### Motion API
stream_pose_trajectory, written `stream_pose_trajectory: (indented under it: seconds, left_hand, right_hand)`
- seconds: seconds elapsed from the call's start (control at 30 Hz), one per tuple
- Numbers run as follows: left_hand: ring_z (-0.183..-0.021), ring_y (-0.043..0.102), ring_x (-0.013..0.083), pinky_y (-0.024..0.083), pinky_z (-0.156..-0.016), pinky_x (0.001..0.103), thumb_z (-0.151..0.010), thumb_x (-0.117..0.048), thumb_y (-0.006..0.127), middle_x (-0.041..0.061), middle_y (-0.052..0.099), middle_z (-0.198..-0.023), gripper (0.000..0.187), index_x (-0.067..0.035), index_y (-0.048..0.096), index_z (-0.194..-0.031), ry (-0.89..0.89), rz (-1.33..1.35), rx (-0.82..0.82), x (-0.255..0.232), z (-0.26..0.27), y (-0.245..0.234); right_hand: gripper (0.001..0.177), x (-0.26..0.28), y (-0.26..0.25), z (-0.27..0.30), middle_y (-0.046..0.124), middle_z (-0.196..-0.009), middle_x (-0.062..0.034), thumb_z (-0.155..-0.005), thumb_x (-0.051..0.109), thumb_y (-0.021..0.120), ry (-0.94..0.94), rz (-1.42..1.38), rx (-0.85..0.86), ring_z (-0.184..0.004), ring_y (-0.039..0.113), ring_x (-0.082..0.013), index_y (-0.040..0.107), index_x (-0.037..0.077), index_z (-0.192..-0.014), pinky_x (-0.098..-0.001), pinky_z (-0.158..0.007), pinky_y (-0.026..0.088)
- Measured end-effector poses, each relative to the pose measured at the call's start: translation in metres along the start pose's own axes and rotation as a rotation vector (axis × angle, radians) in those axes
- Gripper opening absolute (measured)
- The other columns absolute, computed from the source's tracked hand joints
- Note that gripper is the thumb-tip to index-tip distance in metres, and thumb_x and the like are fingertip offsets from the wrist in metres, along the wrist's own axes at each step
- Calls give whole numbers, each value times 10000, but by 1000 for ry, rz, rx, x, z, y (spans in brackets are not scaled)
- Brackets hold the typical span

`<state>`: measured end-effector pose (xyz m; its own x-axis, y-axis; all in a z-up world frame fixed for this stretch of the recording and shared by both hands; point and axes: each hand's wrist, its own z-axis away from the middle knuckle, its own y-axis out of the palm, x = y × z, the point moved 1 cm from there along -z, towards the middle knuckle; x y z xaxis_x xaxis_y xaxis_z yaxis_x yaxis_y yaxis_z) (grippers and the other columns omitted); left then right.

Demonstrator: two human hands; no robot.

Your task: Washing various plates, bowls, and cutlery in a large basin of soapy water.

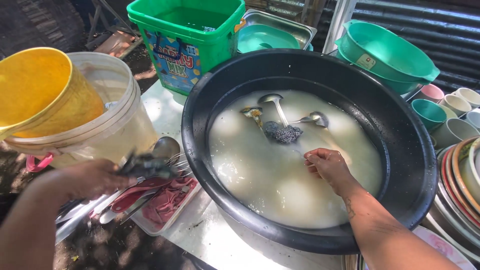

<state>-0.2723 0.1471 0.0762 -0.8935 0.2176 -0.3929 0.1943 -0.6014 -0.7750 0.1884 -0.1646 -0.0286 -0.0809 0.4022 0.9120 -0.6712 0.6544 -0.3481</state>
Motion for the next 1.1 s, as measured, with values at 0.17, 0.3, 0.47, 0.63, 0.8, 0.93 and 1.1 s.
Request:
stream_pose_trajectory:
  seconds: [0.17,0.3,0.47,0.63,0.8,0.93,1.1]
  left_hand:
    - [-947,745,233,563,-918,406,-859,-568,744,118,777,-978,562,-81,716,-1139,40,-405,168,-13,-23,60]
    - [-994,757,275,579,-924,404,-844,-427,802,125,771,-1032,465,-75,755,-1144,55,-449,4,-52,-5,81]
    - [-1102,738,262,578,-971,386,-863,-416,826,100,745,-1117,494,-103,736,-1235,-7,-580,-17,-71,22,75]
    - [-1265,636,270,531,-1072,405,-858,-64,748,41,584,-1428,691,-291,512,-1466,116,-352,-213,-76,43,63]
    - [-1279,602,278,503,-1101,373,-793,18,746,80,529,-1440,813,-229,446,-1507,255,-356,-245,-58,21,78]
    - [-1412,460,240,349,-1223,402,-799,-228,873,54,486,-1454,963,-252,303,-1575,212,-499,-156,-68,39,76]
    - [-1463,373,239,261,-1237,541,-775,-285,913,31,360,-1563,1155,-245,140,-1633,167,-610,-92,-64,29,91]
  right_hand:
    - [209,0,5,5,729,-941,-59,-949,195,647,65,-8,8,-838,683,-123,767,41,-1027,-273,-765,589]
    - [225,1,3,10,745,-961,-48,-932,191,657,30,91,9,-832,677,-113,786,43,-1043,-248,-741,555]
    - [251,16,-7,29,757,-935,-96,-915,250,675,47,357,-61,-817,660,-157,798,106,-1080,-293,-734,532]
    - [531,6,-40,14,653,-1194,-154,-834,244,742,186,268,-590,-956,713,-292,625,113,-1335,-431,-815,586]
    - [657,6,-27,-2,651,-1297,-185,-790,301,804,225,496,-428,-1155,663,-338,574,94,-1370,-442,-938,557]
    - [605,-24,-4,-45,677,-1300,-170,-835,369,748,152,672,-200,-1227,638,-331,591,92,-1349,-428,-1049,499]
    - [396,-43,14,-52,695,-1272,-220,-890,281,641,46,928,-20,-1188,686,-345,722,5,-1161,-409,-1032,525]
